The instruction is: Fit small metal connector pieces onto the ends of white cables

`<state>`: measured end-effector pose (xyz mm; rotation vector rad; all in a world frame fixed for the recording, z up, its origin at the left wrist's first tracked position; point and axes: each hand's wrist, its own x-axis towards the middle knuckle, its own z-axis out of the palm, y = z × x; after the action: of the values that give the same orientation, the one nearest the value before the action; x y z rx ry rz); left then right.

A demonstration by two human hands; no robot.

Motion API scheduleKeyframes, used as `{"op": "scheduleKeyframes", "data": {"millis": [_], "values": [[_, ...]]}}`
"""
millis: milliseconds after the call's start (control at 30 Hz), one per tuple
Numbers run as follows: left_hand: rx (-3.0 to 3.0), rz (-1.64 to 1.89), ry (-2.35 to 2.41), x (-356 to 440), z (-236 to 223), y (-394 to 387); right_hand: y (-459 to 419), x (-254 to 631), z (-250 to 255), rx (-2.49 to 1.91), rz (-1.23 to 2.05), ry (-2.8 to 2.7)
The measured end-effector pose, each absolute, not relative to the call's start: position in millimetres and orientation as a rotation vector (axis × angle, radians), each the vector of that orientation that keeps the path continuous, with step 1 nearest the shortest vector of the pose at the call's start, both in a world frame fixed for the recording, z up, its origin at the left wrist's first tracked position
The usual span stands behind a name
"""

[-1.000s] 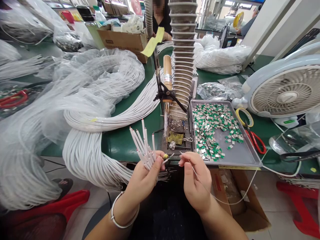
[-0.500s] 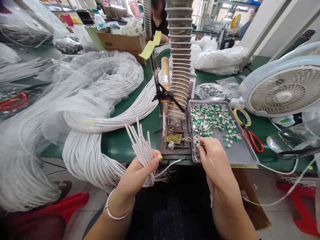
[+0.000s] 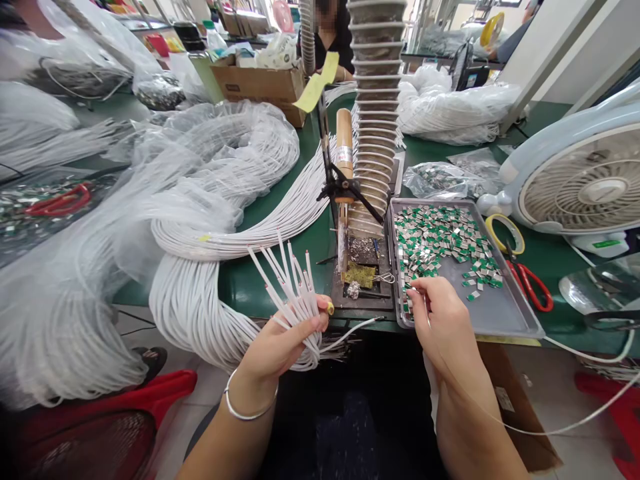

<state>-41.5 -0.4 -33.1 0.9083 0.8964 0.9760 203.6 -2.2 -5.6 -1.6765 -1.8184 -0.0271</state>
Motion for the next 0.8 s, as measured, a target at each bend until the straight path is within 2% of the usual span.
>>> {"op": "scheduleKeyframes", "data": {"millis": [333,633,800], "values": [[0.804,1.079,0.856,-36.9,-26.2,1.4,-11.8,187.5,3.2,-1.478,-0.11,-1.834],[0.654,1.122,0.793,-34.4,-28.5,1.2,-22.7,162.7,-12.6,-1.141,0.115,-2.12],[0.632,1.14,0.766,-32.6,-30.1,0.8,-20.9,156.3,-11.2,-1.153,-0.033,-2.21]]}}
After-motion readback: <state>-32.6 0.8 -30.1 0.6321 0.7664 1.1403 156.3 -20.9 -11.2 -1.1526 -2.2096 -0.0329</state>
